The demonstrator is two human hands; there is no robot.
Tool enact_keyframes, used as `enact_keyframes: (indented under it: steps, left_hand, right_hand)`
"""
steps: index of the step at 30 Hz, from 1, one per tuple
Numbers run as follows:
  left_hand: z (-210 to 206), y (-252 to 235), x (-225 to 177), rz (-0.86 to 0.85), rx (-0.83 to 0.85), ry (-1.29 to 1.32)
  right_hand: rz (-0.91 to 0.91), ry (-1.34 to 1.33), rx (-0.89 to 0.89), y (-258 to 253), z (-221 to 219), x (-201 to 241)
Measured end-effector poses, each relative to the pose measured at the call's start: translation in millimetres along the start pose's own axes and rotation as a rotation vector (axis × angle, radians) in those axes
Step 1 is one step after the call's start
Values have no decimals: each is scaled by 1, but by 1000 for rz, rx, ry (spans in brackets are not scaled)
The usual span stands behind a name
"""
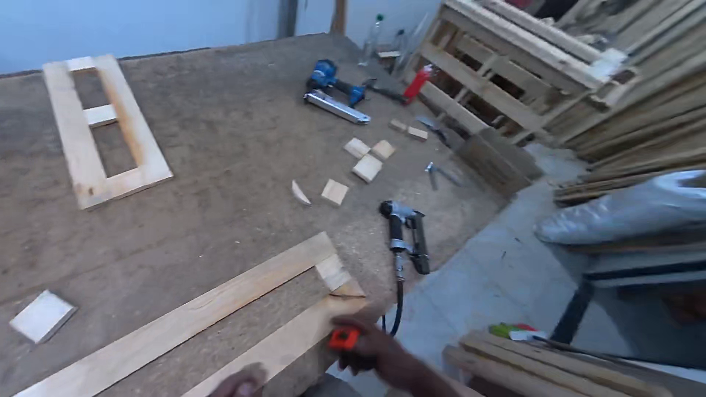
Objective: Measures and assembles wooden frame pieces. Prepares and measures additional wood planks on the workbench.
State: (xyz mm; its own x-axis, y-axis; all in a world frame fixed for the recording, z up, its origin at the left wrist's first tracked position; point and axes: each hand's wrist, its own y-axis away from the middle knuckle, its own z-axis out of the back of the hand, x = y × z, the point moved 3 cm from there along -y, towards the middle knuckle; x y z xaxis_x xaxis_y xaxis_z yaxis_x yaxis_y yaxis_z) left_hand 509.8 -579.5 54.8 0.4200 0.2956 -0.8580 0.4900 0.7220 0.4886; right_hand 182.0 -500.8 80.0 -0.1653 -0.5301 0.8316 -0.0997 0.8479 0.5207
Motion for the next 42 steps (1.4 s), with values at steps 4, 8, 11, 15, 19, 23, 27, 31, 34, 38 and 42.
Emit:
enact_keyframes:
  steps: [4,8,11,15,19,23,27,31,34,38,42]
  left_hand:
    - [-78,-36,-39,104,283,35]
    - [-89,-44,-46,204,304,31]
    - [-101,-53,-49,228,430,-61]
    - [-84,-81,-56,131,278,217]
    - [-31,-108,-67,9,-9,247]
    - [-40,-105,-65,62,118,-631]
    - [-89,-99,-30,-96,190,-920]
    - [-109,-99,-14,-137,98,-1023]
    - [-109,-101,-13,-144,49,-1021]
    - [-109,-103,-8,-150,24,-987]
    - [-109,-104,-9,-144,9,-968]
  right_hand:
    - [30,439,133,-12,-51,-10]
    - [171,607,174,-3,-42,-13]
    - [202,589,201,10,-27,-24]
    - [-60,534,65,45,24,-54]
    - [-310,376,-74,78,82,-107]
    - [-377,113,-320,74,88,-111]
    - [-449,90,-509,41,86,-90]
    - [-523,160,-491,24,86,-76]
    - [-536,182,-494,28,87,-84]
    - [-510,177,-514,42,83,-105]
    - [-484,189,-534,42,80,-111]
